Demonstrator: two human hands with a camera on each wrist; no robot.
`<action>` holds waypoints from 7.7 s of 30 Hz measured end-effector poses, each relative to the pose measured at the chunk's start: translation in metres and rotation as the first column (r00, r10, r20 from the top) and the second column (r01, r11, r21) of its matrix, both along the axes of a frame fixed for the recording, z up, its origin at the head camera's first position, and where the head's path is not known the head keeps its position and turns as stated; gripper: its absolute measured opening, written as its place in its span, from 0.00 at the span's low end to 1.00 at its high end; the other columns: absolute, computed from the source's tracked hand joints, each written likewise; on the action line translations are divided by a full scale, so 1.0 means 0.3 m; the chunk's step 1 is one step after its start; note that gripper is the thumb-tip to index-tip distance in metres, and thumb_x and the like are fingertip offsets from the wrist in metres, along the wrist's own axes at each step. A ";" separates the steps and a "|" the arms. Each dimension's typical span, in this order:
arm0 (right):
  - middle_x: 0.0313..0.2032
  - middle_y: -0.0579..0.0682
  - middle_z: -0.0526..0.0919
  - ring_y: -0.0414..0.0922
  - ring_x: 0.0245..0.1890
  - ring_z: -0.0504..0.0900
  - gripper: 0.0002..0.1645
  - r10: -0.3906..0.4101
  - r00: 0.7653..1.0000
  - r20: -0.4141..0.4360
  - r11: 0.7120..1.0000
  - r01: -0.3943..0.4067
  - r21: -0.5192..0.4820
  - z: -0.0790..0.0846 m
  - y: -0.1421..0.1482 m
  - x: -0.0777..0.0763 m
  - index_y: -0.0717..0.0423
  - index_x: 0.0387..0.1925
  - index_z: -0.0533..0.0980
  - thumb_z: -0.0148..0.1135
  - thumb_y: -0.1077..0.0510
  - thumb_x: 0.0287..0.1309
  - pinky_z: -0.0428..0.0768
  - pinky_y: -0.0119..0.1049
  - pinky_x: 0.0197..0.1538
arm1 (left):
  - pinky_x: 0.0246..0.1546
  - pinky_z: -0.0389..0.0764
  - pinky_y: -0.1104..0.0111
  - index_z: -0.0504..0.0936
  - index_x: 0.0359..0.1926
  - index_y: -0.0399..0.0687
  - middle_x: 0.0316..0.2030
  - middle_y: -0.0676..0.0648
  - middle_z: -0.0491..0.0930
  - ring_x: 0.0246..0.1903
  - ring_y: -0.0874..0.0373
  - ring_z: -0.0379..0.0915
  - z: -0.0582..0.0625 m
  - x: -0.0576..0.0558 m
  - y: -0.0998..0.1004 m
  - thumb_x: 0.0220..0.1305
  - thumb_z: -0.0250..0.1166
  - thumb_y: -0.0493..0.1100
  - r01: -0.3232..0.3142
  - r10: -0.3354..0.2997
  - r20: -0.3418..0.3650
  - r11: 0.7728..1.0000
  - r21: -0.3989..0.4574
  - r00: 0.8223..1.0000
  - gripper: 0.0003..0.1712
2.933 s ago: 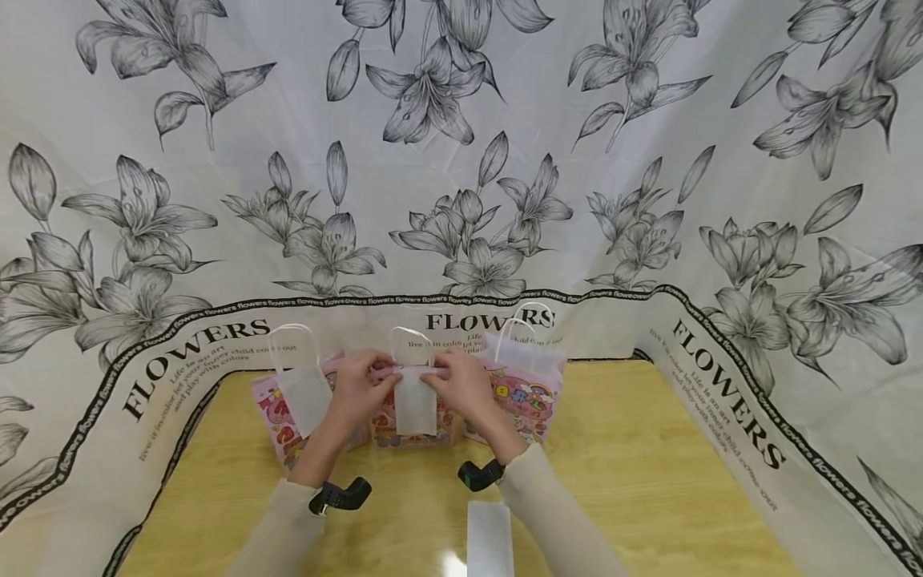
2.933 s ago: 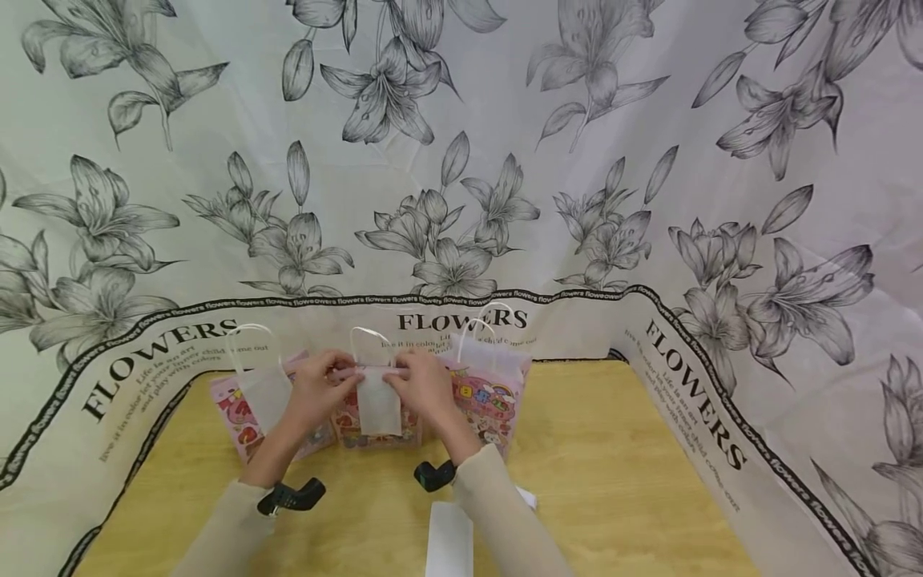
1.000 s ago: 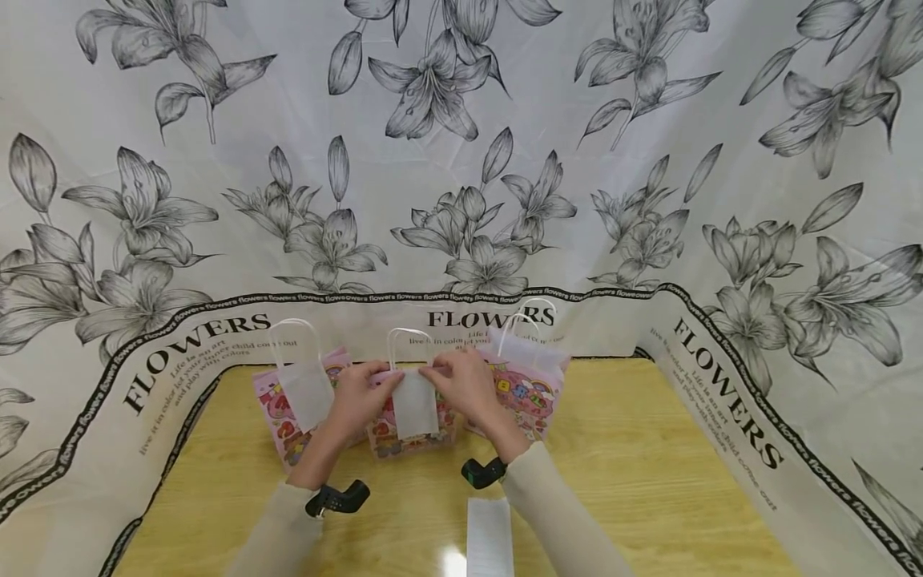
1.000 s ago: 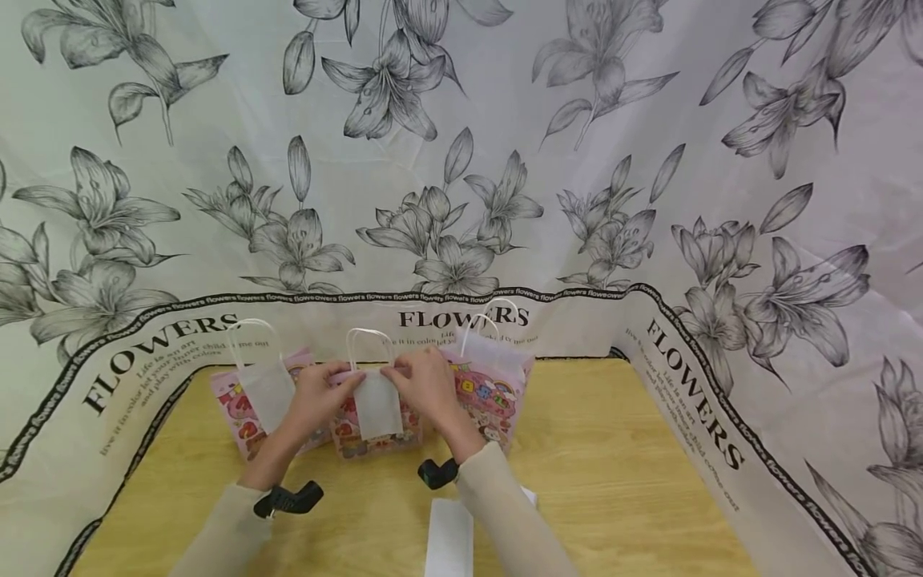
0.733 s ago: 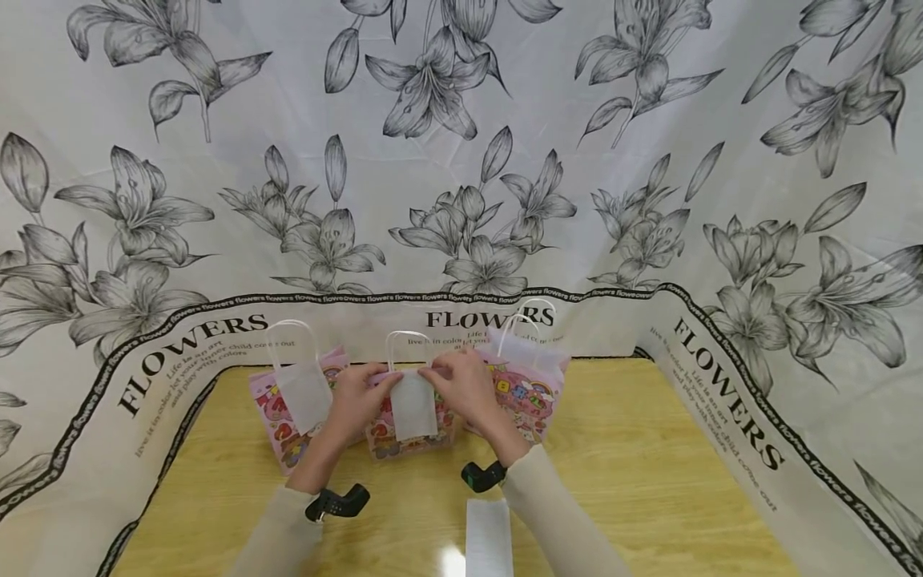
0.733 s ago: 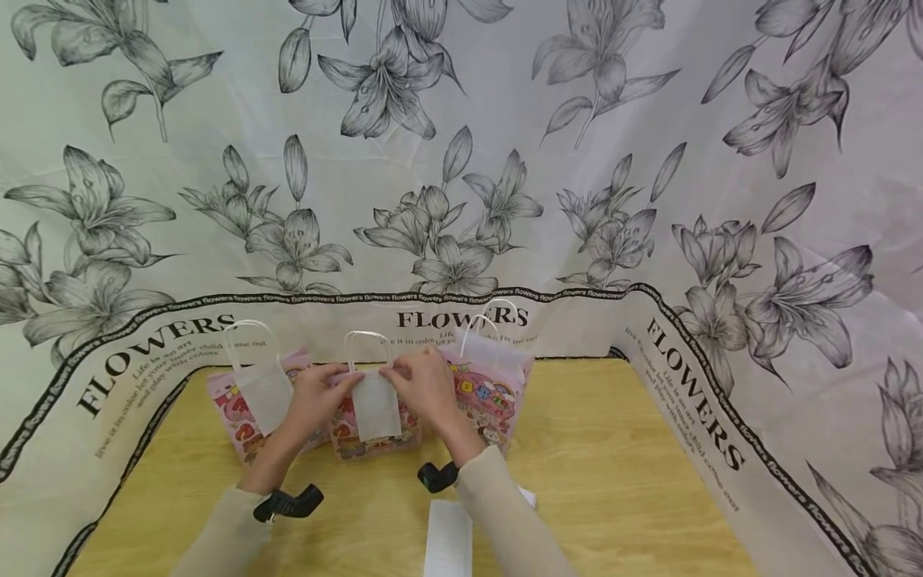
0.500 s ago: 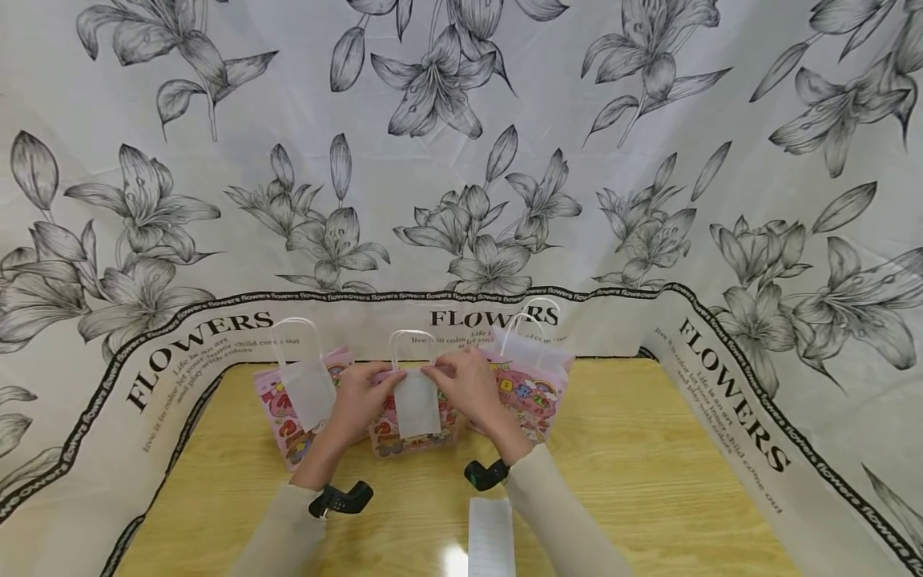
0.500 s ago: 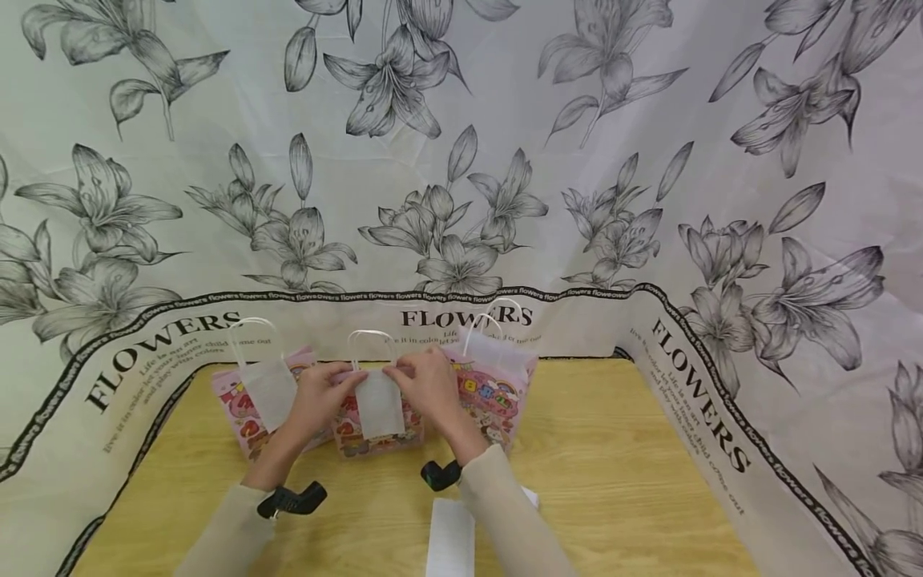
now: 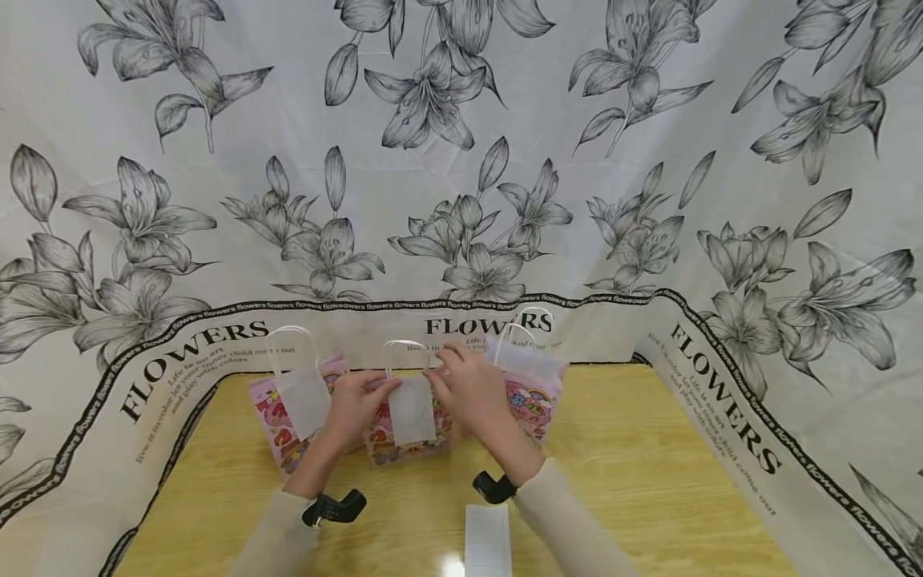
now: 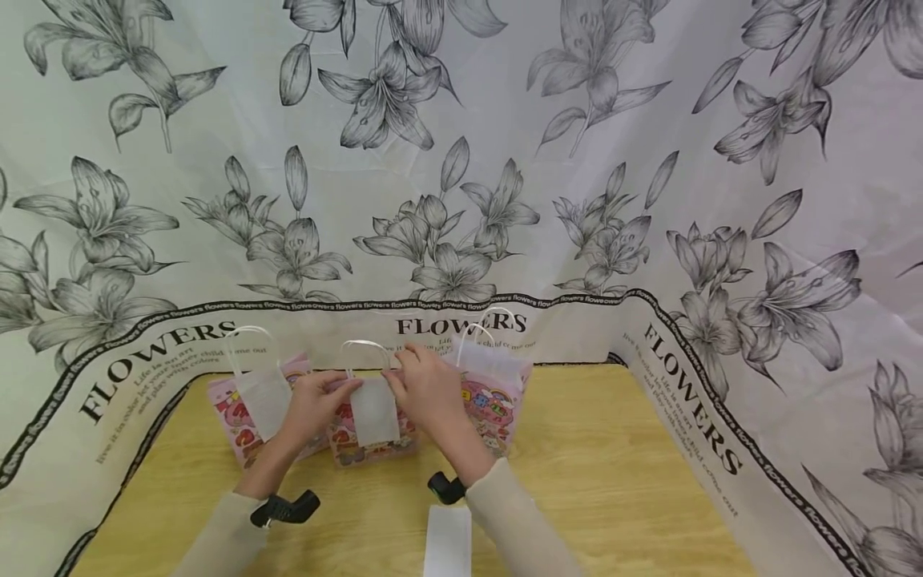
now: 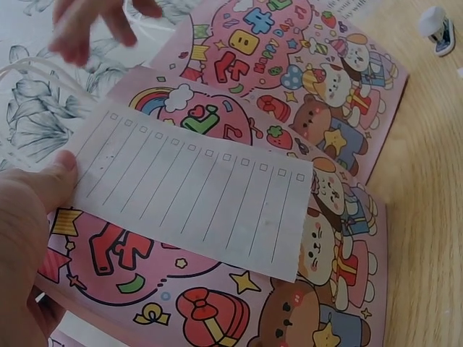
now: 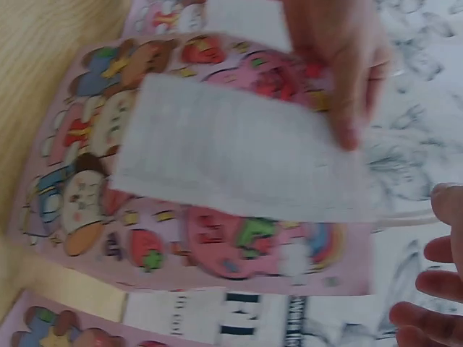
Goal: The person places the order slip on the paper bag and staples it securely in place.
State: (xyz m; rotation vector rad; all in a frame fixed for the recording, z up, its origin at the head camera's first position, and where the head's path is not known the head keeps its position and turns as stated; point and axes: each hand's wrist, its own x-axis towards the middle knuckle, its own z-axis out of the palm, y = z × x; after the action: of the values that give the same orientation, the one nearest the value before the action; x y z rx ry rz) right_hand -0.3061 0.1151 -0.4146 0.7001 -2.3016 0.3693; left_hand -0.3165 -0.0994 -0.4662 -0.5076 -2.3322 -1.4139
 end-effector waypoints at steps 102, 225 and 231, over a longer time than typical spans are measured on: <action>0.49 0.64 0.68 0.47 0.39 0.75 0.34 0.802 0.396 0.447 0.320 0.348 -0.881 -0.176 0.086 0.205 0.72 0.56 0.57 0.66 0.73 0.53 0.76 0.30 0.33 | 0.08 0.60 0.73 0.88 0.37 0.48 0.21 0.55 0.83 0.08 0.71 0.60 -0.042 -0.010 -0.003 0.63 0.68 0.48 -0.131 0.114 -0.248 0.990 -0.053 0.962 0.09; 0.26 0.41 0.79 0.29 0.19 0.74 0.43 0.395 0.876 0.278 0.914 -0.345 -0.212 -0.031 0.020 0.006 0.46 0.69 0.63 0.72 0.51 0.55 0.73 0.24 0.20 | 0.27 0.79 0.70 0.86 0.42 0.46 0.36 0.50 0.85 0.29 0.63 0.79 0.031 -0.012 -0.031 0.62 0.69 0.41 0.196 -0.197 0.005 0.970 -0.145 0.980 0.08; 0.23 0.46 0.79 0.32 0.17 0.75 0.44 0.425 0.868 0.257 0.881 -0.331 -0.338 -0.043 0.085 0.072 0.56 0.66 0.63 0.75 0.53 0.51 0.74 0.25 0.19 | 0.17 0.69 0.70 0.86 0.36 0.47 0.27 0.54 0.81 0.15 0.65 0.63 0.044 -0.019 -0.015 0.62 0.69 0.41 0.181 -0.176 0.043 0.968 -0.175 0.983 0.03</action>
State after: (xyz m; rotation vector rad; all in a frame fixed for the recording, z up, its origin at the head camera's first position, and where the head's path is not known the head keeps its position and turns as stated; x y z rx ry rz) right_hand -0.2845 0.1407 -0.4275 1.0095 -2.3282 1.0519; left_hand -0.3221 -0.1040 -0.4531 -0.7722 -2.5020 -1.2998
